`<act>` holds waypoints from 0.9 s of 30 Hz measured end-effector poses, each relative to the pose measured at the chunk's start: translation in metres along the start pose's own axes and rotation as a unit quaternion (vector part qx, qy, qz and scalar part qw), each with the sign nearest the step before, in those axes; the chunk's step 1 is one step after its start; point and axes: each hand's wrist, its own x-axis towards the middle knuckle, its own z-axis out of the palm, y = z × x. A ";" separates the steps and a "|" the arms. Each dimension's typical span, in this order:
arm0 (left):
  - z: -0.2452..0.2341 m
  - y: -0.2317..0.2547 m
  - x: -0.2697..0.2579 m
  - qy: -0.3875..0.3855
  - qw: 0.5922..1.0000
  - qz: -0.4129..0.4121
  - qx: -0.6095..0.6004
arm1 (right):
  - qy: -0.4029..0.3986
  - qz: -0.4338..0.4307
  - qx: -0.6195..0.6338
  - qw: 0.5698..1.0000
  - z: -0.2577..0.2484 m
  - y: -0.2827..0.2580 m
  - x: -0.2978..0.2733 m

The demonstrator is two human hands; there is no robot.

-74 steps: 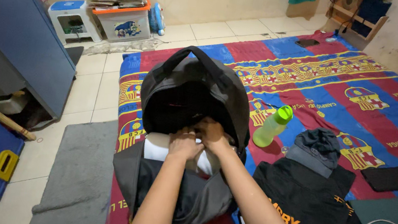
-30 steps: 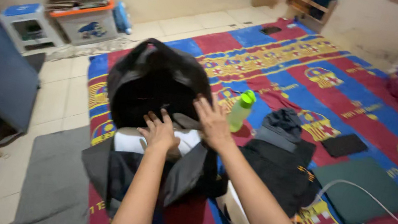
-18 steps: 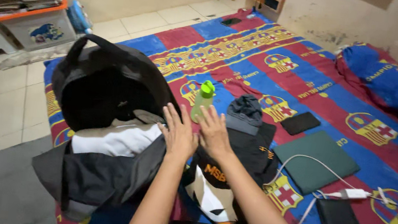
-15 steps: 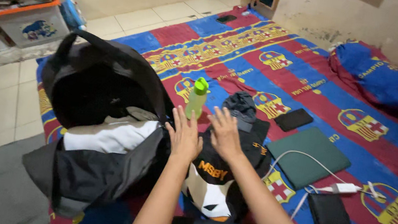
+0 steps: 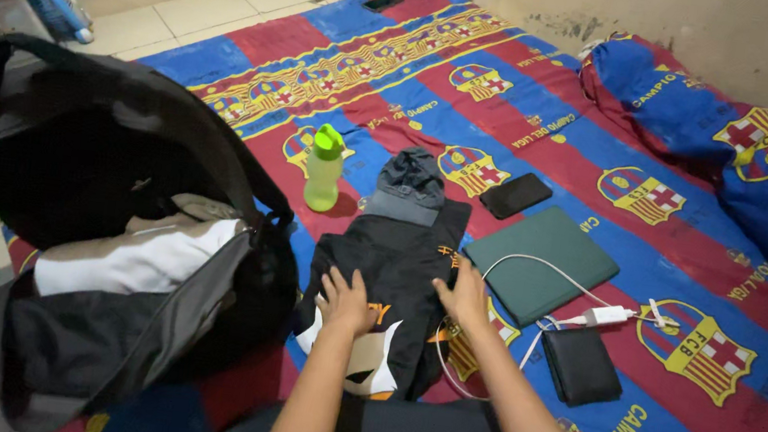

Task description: The person folds a white towel on a bed and places it into an open backpack, then packs a red first-aid pouch, a yellow box, a toothpaste tube, and a face mask into the bag. They zip the compartments, place a laptop in a green sleeve inside, and handle a charger cable and wallet on the bed.

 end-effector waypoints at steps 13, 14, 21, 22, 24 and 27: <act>0.042 0.027 0.008 -0.038 0.985 0.023 -0.167 | -0.083 0.104 0.051 0.990 0.029 -0.041 -0.011; 0.045 0.028 0.009 0.011 0.979 0.025 -0.200 | -0.083 0.099 0.046 0.991 0.023 -0.051 -0.012; 0.033 0.012 0.019 0.239 0.885 0.022 -0.400 | -0.116 -0.080 0.455 0.879 0.002 -0.067 -0.009; 0.028 0.011 0.015 0.225 0.891 -0.011 -0.395 | -0.096 -0.065 0.412 0.904 0.004 -0.063 -0.013; 0.019 0.018 0.006 0.242 0.885 -0.001 -0.397 | -0.068 -0.080 0.331 0.938 0.007 -0.051 -0.017; 0.008 0.039 -0.008 0.299 0.857 0.129 -0.401 | -0.039 -0.075 0.244 0.966 0.009 -0.019 -0.018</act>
